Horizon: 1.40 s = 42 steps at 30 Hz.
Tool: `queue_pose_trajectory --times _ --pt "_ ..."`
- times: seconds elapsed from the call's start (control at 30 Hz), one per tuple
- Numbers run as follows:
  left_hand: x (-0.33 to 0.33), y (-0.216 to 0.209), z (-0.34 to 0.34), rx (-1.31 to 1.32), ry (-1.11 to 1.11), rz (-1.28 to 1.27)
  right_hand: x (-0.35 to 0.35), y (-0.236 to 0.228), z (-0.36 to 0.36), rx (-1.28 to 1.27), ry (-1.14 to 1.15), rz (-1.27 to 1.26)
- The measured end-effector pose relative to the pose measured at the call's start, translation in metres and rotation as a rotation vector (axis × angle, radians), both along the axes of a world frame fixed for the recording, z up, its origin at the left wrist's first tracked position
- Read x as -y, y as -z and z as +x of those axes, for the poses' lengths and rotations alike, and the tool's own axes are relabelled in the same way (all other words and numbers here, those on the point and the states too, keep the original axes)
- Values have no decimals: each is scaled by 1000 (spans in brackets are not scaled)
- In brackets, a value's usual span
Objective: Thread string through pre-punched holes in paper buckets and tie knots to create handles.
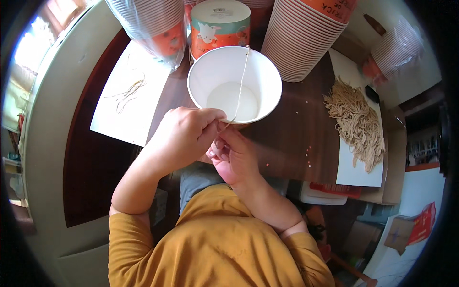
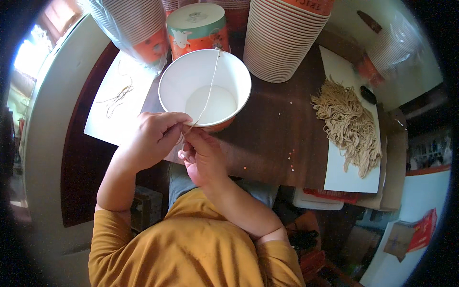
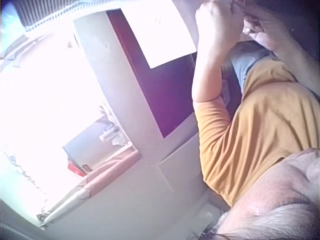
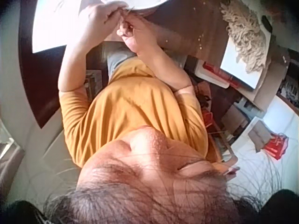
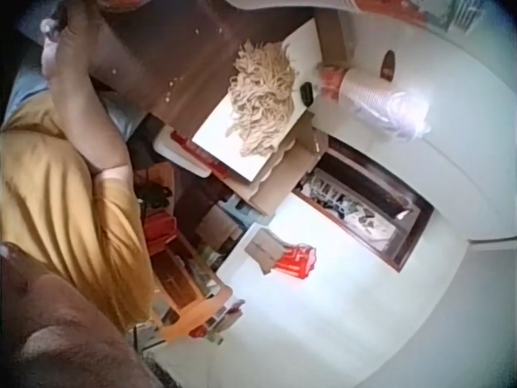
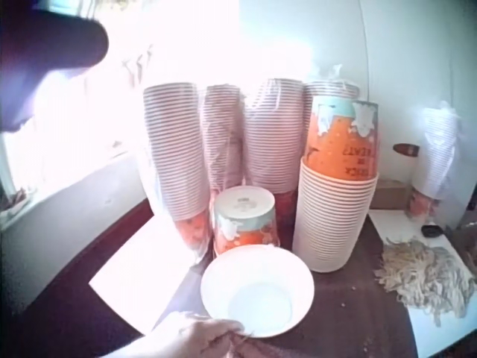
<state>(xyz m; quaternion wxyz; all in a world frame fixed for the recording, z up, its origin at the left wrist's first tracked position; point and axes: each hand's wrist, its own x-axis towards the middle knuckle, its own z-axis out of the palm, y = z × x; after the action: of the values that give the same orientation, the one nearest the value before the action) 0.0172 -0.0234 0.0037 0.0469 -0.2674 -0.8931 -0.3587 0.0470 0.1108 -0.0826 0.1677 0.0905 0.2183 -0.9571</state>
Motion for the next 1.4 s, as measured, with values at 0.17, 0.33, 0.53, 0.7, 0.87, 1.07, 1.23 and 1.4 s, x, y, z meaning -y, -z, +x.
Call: queue_pose_trajectory --times 0.17,0.33,0.53,0.7,0.87,1.07,1.23,1.4 --pt "-1 -5 -1 107 -35 19 -2 6 1 5 -12 -63" --pt "7 -6 -9 458 -19 373 -23 -4 11 -10 95 267" --pt "15 20 -2 721 55 922 -51 1 20 -282 121 759" --pt "5 43 17 663 -91 1224 -49 1 27 -381 97 846" --pt "-9 53 40 545 -169 1329 -47 3 27 -461 127 984" --pt "-16 63 35 393 -137 1281 -49 -12 19 -903 402 1362" --pt "-20 64 37 324 -96 1200 -54 -18 15 -941 451 1431" --pt "-15 68 38 286 -157 1197 -54 -15 18 -780 301 1307"
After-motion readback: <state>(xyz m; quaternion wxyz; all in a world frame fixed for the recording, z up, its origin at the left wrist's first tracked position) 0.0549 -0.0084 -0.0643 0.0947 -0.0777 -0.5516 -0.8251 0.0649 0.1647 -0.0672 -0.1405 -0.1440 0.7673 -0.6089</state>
